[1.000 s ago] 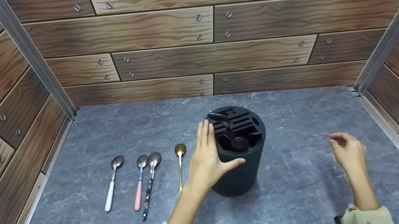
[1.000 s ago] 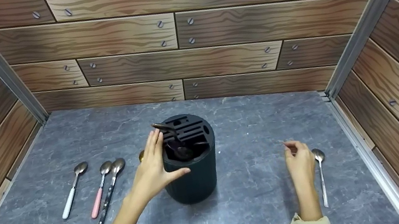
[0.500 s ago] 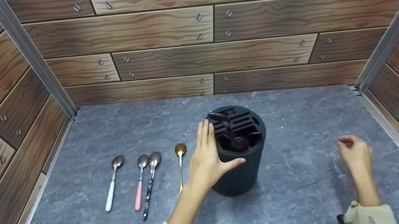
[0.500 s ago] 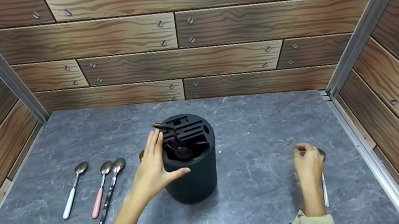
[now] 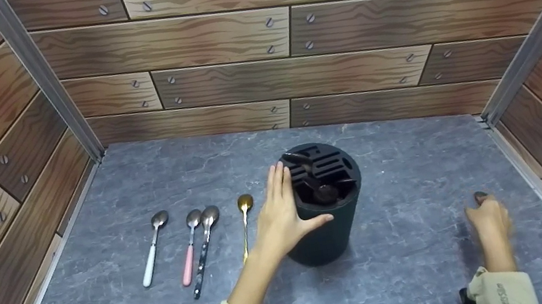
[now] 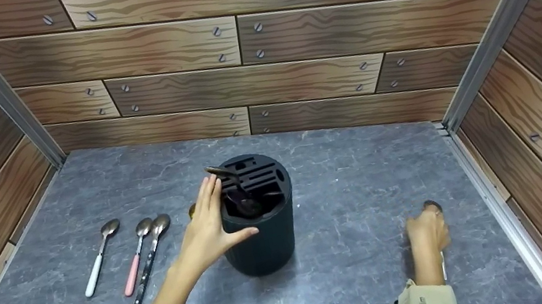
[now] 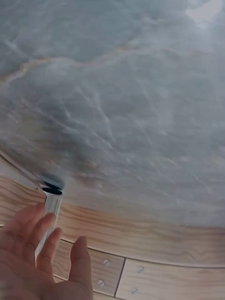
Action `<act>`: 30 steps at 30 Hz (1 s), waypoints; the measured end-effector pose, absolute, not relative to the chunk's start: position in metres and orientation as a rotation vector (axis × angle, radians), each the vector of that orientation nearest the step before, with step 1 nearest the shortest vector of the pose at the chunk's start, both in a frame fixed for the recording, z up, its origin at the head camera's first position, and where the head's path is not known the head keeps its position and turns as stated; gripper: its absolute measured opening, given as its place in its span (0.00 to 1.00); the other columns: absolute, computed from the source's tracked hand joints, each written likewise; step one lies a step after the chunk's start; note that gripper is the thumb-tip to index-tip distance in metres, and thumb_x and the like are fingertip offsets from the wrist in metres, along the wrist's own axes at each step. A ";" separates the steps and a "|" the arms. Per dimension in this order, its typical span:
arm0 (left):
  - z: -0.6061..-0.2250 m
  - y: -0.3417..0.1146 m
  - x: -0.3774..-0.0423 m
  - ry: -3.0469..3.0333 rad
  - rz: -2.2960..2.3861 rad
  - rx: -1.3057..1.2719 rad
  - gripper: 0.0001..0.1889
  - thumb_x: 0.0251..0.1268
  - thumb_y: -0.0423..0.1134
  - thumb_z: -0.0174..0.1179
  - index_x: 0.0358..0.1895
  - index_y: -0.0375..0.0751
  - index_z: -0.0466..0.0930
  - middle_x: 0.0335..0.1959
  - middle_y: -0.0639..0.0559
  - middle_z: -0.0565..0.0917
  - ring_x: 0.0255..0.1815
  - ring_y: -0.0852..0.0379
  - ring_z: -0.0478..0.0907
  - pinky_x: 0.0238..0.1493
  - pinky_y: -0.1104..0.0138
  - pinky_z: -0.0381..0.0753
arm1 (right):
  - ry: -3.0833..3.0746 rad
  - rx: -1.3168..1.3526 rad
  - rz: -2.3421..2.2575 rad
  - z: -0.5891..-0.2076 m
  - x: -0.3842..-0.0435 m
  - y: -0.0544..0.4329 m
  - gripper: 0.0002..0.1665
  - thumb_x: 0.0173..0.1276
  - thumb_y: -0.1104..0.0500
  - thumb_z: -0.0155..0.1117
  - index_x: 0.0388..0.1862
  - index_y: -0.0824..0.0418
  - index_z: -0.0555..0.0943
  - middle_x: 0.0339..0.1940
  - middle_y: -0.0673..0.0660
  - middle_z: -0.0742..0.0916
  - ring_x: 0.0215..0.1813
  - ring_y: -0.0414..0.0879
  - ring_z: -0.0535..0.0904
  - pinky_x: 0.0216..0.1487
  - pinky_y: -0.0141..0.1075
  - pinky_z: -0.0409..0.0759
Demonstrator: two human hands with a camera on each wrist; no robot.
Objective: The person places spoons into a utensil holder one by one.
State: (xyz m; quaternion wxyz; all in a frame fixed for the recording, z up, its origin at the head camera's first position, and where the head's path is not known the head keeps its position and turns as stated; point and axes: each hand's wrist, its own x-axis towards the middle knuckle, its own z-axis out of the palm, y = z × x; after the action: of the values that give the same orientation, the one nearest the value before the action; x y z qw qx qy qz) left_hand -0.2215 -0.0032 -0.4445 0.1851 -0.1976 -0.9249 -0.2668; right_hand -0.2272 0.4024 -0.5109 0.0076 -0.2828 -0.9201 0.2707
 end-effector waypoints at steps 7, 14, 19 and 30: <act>-0.445 -0.003 -0.221 -2.602 -0.748 -0.553 0.60 0.40 0.71 0.60 0.68 0.26 0.50 0.70 0.37 0.50 0.71 0.45 0.42 0.63 0.57 0.58 | -2.973 -0.976 0.795 -0.519 -0.228 0.413 0.33 0.65 0.51 0.52 0.54 0.79 0.60 0.52 0.81 0.69 0.52 0.75 0.66 0.47 0.59 0.68; -0.445 -0.003 -0.221 -2.595 -0.743 -0.552 0.61 0.40 0.71 0.60 0.68 0.26 0.50 0.70 0.37 0.50 0.71 0.45 0.43 0.63 0.58 0.59 | -2.965 -0.992 0.772 -0.525 -0.231 0.421 0.31 0.63 0.54 0.52 0.52 0.81 0.63 0.51 0.82 0.70 0.52 0.75 0.66 0.45 0.59 0.69; -0.444 -0.003 -0.222 -2.590 -0.731 -0.565 0.60 0.41 0.71 0.59 0.68 0.26 0.50 0.70 0.36 0.50 0.71 0.44 0.43 0.62 0.58 0.59 | -2.926 -1.033 0.738 -0.525 -0.233 0.428 0.28 0.60 0.58 0.49 0.49 0.82 0.66 0.50 0.82 0.69 0.54 0.75 0.63 0.49 0.60 0.67; -0.443 -0.003 -0.222 -2.581 -0.733 -0.569 0.60 0.41 0.71 0.60 0.68 0.25 0.50 0.70 0.35 0.50 0.71 0.44 0.43 0.63 0.57 0.58 | -2.962 -1.056 0.718 -0.528 -0.236 0.442 0.29 0.59 0.57 0.57 0.46 0.83 0.69 0.47 0.81 0.73 0.49 0.74 0.70 0.43 0.56 0.71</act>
State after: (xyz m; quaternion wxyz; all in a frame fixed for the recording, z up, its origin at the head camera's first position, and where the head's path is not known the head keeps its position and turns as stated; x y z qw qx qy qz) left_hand -0.2223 -0.0031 -0.4433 0.1982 -0.2035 -0.9224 -0.2618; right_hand -0.2357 0.4425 -0.5280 -0.0420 -0.3270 -0.9175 0.2224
